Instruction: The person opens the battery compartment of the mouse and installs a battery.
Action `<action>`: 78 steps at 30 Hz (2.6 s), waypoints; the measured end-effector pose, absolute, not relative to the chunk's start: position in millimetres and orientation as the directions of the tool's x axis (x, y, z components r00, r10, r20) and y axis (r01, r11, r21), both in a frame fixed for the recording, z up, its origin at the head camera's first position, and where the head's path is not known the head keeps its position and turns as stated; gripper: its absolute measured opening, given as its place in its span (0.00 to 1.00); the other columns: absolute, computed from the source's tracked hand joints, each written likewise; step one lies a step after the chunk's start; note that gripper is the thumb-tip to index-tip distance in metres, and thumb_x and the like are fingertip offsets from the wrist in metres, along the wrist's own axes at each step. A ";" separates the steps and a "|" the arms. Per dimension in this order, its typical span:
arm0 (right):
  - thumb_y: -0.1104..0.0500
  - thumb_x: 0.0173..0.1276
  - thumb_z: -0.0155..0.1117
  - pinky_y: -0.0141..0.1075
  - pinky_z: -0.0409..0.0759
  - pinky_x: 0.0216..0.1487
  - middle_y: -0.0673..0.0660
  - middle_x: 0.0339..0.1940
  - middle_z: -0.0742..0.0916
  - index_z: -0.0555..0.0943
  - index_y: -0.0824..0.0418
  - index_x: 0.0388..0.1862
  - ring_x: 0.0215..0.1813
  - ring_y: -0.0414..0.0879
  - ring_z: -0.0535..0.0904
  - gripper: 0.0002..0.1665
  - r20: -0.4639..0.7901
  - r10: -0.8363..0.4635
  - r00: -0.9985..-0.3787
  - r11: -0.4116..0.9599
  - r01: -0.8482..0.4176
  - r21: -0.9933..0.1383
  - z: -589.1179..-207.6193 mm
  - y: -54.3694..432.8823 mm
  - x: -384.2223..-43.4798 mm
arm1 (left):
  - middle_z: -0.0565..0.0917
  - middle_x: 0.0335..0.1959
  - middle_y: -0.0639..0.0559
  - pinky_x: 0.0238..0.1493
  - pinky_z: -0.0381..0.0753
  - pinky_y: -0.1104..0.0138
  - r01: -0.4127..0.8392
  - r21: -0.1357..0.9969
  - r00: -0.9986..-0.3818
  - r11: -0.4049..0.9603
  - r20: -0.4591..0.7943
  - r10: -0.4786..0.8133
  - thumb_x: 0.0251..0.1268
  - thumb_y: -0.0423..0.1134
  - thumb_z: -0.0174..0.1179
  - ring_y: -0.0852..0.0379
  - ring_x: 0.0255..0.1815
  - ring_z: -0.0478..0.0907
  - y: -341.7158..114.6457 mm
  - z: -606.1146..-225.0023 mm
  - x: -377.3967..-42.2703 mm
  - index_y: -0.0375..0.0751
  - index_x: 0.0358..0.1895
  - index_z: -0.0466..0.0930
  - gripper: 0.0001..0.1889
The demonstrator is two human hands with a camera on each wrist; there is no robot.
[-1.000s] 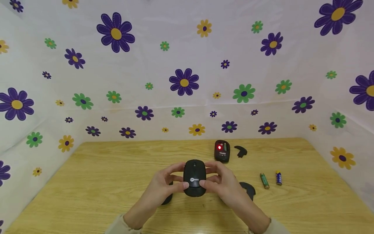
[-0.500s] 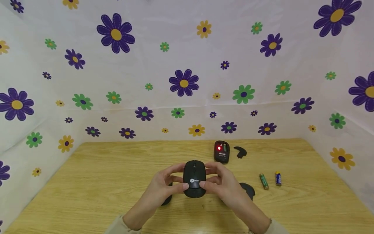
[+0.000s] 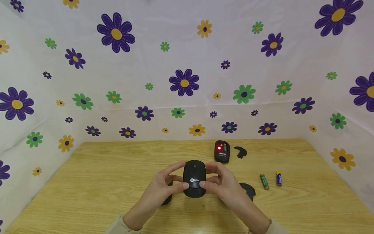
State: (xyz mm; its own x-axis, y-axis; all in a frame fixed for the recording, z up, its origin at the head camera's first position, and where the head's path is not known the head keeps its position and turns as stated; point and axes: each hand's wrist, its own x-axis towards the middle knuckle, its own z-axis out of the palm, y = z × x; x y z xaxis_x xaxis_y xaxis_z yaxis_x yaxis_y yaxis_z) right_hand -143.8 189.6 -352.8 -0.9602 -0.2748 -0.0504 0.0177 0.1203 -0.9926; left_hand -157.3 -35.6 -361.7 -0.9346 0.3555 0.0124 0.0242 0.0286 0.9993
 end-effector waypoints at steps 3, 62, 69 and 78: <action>0.63 0.71 0.67 0.42 0.84 0.53 0.73 0.69 0.69 0.59 0.74 0.74 0.53 0.54 0.82 0.40 -0.059 -0.270 -0.961 0.117 0.028 -0.993 -352.7 190.1 -143.9 | 0.69 0.73 0.46 0.43 0.85 0.63 0.044 0.999 -0.934 0.029 0.031 0.356 0.61 0.31 0.71 0.51 0.51 0.78 -34.5 -361.3 -157.8 0.41 0.70 0.75 0.32; 0.59 0.80 0.56 0.42 0.87 0.46 0.66 0.56 0.84 0.65 0.81 0.69 0.48 0.50 0.85 0.30 -0.043 -0.436 -0.899 0.076 0.010 -0.997 -352.5 196.4 -148.0 | 0.81 0.40 0.45 0.34 0.90 0.55 -0.030 0.995 -0.867 -0.099 0.024 0.497 0.73 0.33 0.61 0.51 0.42 0.86 -37.3 -359.4 -158.9 0.27 0.65 0.73 0.22; 0.62 0.79 0.56 0.50 0.89 0.40 0.68 0.58 0.81 0.53 0.71 0.79 0.44 0.56 0.87 0.37 0.015 -0.437 -0.899 0.008 -0.021 -1.000 -354.4 196.3 -146.0 | 0.83 0.48 0.43 0.36 0.89 0.55 -0.058 0.993 -0.829 -0.104 0.010 0.559 0.72 0.30 0.60 0.50 0.45 0.84 -37.4 -360.1 -158.7 0.33 0.75 0.64 0.30; 0.63 0.78 0.58 0.51 0.89 0.39 0.71 0.62 0.77 0.59 0.64 0.79 0.48 0.58 0.84 0.35 0.023 -0.404 -0.915 0.012 -0.030 -0.999 -354.0 195.2 -145.0 | 0.78 0.51 0.43 0.40 0.89 0.58 -0.064 0.996 -0.810 -0.063 -0.015 0.587 0.62 0.25 0.67 0.52 0.44 0.81 -36.4 -358.7 -156.6 0.43 0.78 0.62 0.40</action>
